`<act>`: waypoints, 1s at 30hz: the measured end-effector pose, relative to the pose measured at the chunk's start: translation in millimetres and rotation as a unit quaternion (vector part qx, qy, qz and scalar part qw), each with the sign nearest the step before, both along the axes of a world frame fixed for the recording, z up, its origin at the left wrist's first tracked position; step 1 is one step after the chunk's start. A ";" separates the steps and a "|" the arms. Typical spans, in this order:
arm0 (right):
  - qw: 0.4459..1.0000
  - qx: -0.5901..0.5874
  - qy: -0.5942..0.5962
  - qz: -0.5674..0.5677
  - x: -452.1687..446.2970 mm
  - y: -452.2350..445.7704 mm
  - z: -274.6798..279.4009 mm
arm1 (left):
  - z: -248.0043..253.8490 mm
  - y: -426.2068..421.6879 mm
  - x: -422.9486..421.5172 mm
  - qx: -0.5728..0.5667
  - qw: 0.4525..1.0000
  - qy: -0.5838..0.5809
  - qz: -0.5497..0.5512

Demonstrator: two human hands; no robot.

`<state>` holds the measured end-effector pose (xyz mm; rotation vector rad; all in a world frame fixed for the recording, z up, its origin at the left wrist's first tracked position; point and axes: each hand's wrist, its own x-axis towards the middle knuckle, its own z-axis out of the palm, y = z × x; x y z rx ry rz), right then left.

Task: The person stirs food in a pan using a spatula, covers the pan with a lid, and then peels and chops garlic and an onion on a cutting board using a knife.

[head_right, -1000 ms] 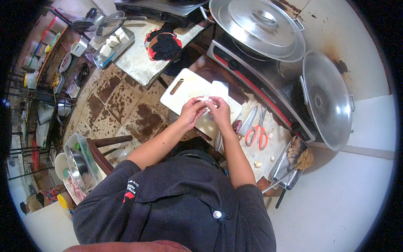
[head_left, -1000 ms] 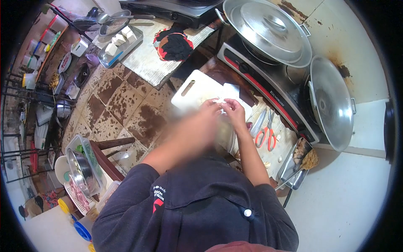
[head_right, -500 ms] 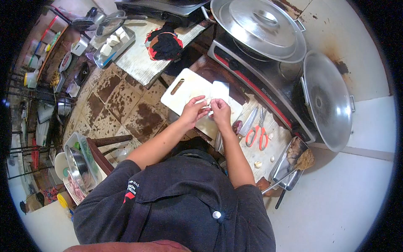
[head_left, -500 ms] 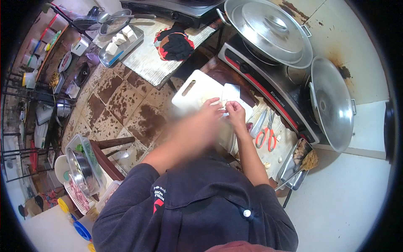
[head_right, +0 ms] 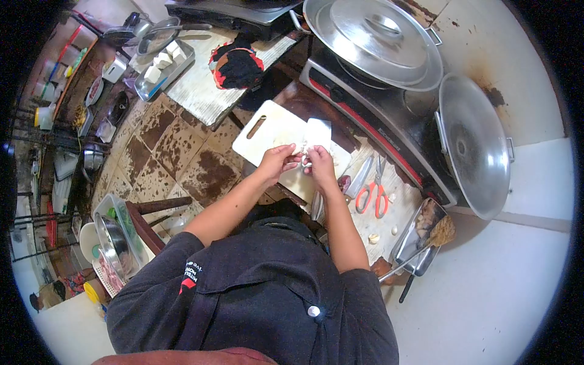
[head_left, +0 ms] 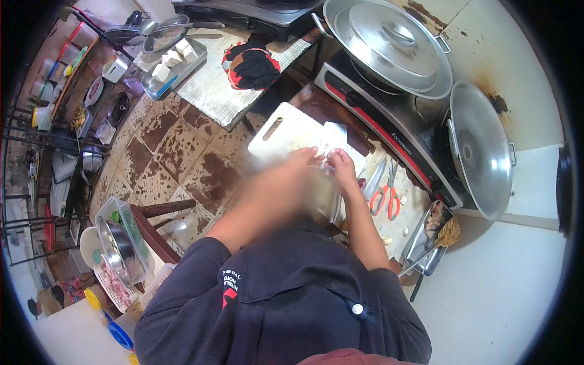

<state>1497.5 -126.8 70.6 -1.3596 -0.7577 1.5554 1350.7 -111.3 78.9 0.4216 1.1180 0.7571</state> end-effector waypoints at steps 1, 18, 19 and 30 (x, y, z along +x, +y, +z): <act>1.000 -0.005 0.014 -0.007 0.3 -0.2 -2.0 | -2.3 -0.5 -1.1 0.006 1.000 0.004 0.004; 0.982 0.070 -0.173 0.039 -5.1 5.6 11.7 | 21.8 -7.8 6.3 0.256 0.939 0.222 -0.057; 0.986 0.067 -0.149 0.027 -6.4 4.9 9.9 | 19.6 -7.1 8.2 0.214 0.960 0.176 -0.033; 0.937 0.192 -0.290 0.014 -11.3 -7.7 -7.7 | -107.8 20.8 -9.5 0.132 0.984 -0.097 0.069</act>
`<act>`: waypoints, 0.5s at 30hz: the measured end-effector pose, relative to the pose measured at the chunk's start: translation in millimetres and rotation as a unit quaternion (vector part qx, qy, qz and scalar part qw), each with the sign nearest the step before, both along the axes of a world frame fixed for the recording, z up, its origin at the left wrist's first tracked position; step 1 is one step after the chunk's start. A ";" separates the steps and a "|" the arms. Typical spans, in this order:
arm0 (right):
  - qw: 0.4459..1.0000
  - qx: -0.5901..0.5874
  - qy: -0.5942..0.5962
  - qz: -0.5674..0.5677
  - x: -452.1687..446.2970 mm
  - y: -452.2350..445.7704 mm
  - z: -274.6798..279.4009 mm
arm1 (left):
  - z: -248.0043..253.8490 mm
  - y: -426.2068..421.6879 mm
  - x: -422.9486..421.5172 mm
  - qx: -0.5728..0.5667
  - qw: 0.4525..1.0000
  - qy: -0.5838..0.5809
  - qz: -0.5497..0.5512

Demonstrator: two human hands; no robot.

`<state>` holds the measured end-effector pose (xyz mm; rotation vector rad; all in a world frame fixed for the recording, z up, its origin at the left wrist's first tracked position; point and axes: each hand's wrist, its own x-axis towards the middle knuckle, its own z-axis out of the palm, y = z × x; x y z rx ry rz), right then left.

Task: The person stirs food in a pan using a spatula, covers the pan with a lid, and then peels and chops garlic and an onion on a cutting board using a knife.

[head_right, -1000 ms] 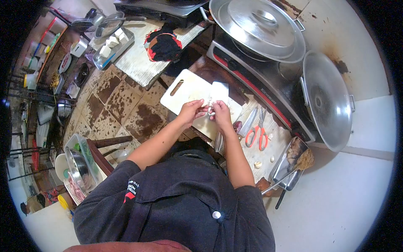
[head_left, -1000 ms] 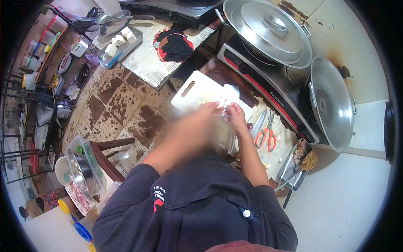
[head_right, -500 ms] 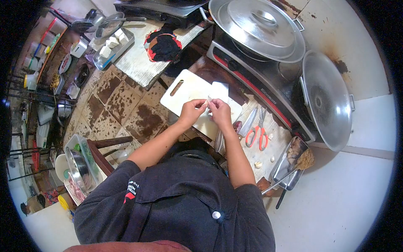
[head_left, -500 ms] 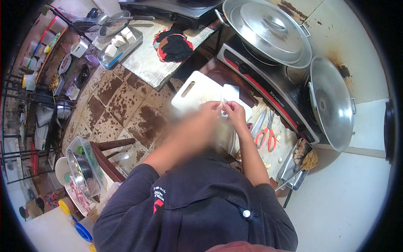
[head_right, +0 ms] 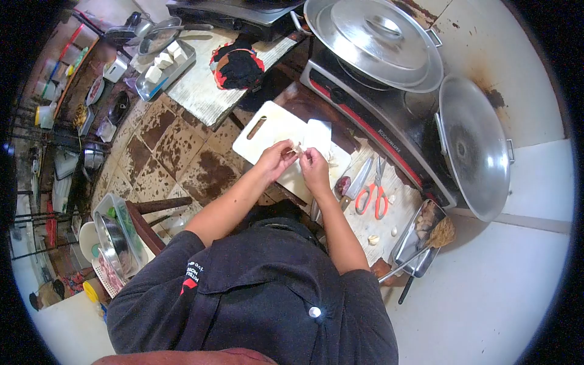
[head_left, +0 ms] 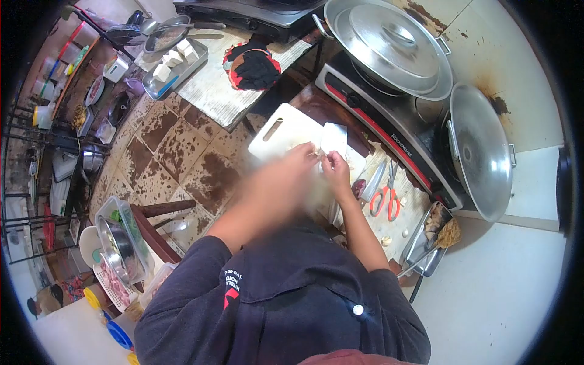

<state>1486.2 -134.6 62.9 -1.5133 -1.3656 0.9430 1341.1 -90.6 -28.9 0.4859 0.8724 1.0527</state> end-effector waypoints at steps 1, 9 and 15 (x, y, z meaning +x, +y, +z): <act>1.000 -0.007 -0.013 -0.004 3.0 -0.6 0.0 | -7.6 0.7 -4.4 -0.012 1.000 -0.027 -0.009; 0.996 -0.072 0.054 -0.027 21.4 11.6 5.9 | 11.6 -16.6 -14.6 -0.020 0.998 0.027 -0.061; 0.998 0.007 -0.069 -0.001 5.7 9.5 23.6 | 30.5 -18.3 -10.0 -0.028 0.996 0.049 -0.074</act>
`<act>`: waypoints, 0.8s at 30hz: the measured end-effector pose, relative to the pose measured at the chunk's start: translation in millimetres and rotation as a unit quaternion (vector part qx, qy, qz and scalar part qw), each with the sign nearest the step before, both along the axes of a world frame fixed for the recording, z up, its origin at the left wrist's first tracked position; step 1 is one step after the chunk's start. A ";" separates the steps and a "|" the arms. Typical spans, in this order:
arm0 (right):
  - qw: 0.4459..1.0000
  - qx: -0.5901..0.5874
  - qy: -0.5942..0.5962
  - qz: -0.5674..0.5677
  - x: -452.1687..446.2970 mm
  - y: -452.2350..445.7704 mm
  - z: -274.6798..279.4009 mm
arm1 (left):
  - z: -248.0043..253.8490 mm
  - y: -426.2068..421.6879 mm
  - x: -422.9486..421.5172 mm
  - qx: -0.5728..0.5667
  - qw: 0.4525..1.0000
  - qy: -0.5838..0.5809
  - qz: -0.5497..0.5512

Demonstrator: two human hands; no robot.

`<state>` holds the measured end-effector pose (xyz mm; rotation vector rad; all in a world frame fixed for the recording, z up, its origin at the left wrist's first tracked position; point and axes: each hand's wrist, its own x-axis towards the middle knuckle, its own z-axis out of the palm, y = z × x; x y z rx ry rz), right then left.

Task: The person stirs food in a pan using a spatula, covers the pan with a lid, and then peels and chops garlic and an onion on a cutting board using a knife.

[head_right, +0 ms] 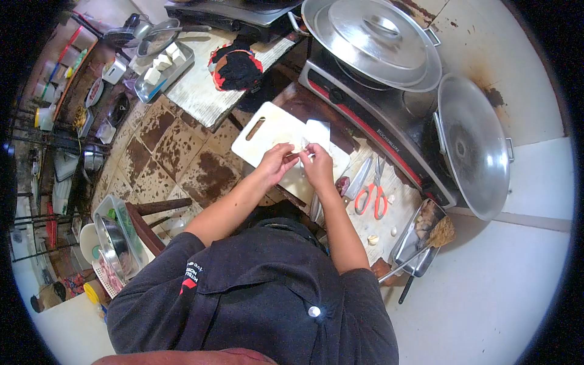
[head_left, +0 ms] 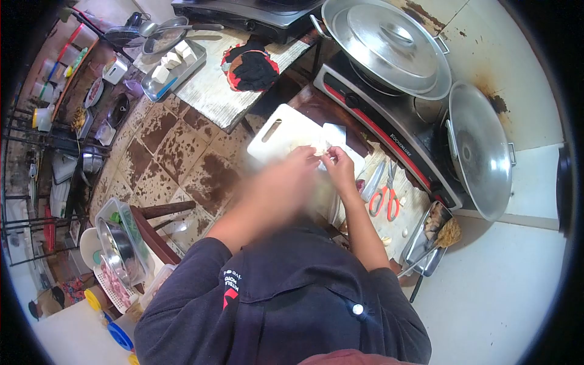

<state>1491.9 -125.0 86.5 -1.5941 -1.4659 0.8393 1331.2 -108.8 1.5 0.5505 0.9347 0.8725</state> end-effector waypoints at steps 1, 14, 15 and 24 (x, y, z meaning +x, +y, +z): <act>1.000 -0.003 -0.006 -0.005 0.2 -0.1 0.1 | 4.5 0.6 0.9 -0.001 1.000 0.003 0.000; 0.999 0.032 0.026 -0.005 4.6 -0.2 -16.0 | 12.9 4.2 -1.5 0.005 0.999 0.010 -0.046; 0.998 0.012 0.064 -0.011 4.9 1.3 -15.7 | 13.0 8.2 0.9 0.014 0.998 0.012 -0.055; 0.917 -0.156 0.357 -0.090 17.5 5.8 -5.0 | 14.0 15.1 -0.4 0.107 0.964 0.124 -0.207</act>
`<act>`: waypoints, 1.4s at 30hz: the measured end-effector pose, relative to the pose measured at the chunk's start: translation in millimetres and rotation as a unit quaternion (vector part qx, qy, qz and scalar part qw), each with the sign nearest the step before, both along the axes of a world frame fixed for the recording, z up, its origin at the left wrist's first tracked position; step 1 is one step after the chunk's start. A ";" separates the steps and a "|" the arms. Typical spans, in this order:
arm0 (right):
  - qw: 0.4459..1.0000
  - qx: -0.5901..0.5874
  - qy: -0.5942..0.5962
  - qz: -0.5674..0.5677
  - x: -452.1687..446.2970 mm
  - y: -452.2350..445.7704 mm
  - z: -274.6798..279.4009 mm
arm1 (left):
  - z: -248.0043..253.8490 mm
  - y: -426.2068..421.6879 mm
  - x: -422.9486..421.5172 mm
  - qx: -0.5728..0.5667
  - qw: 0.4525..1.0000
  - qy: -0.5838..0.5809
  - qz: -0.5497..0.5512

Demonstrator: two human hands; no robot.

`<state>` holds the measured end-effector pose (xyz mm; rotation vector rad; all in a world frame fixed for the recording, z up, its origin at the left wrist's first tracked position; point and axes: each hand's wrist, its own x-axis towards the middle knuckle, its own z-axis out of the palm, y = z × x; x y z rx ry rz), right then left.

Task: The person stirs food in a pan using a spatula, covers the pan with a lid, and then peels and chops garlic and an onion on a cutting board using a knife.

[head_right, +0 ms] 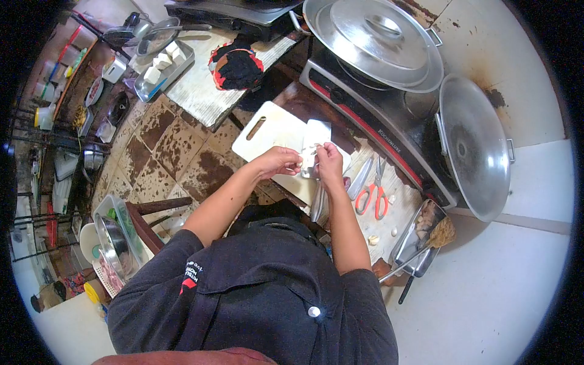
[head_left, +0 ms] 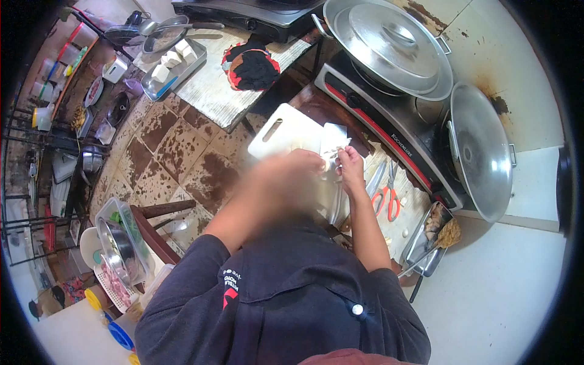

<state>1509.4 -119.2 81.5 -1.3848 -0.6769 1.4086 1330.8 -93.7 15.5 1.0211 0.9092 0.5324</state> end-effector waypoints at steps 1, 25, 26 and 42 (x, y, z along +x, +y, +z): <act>1.000 0.000 -0.011 -0.005 2.4 1.0 1.2 | 8.0 1.3 -0.7 -0.018 1.000 0.011 -0.017; 0.850 -0.007 -0.493 0.187 83.4 -4.0 -32.6 | 49.4 3.2 -22.4 0.349 0.881 0.309 0.084; 0.860 0.013 -0.481 0.170 87.3 -5.2 -42.5 | 49.9 2.0 -22.5 0.338 0.886 0.304 0.092; 0.740 -0.053 -0.622 0.248 17.8 -45.8 39.4 | 6.6 4.6 -43.6 0.278 0.855 0.416 0.136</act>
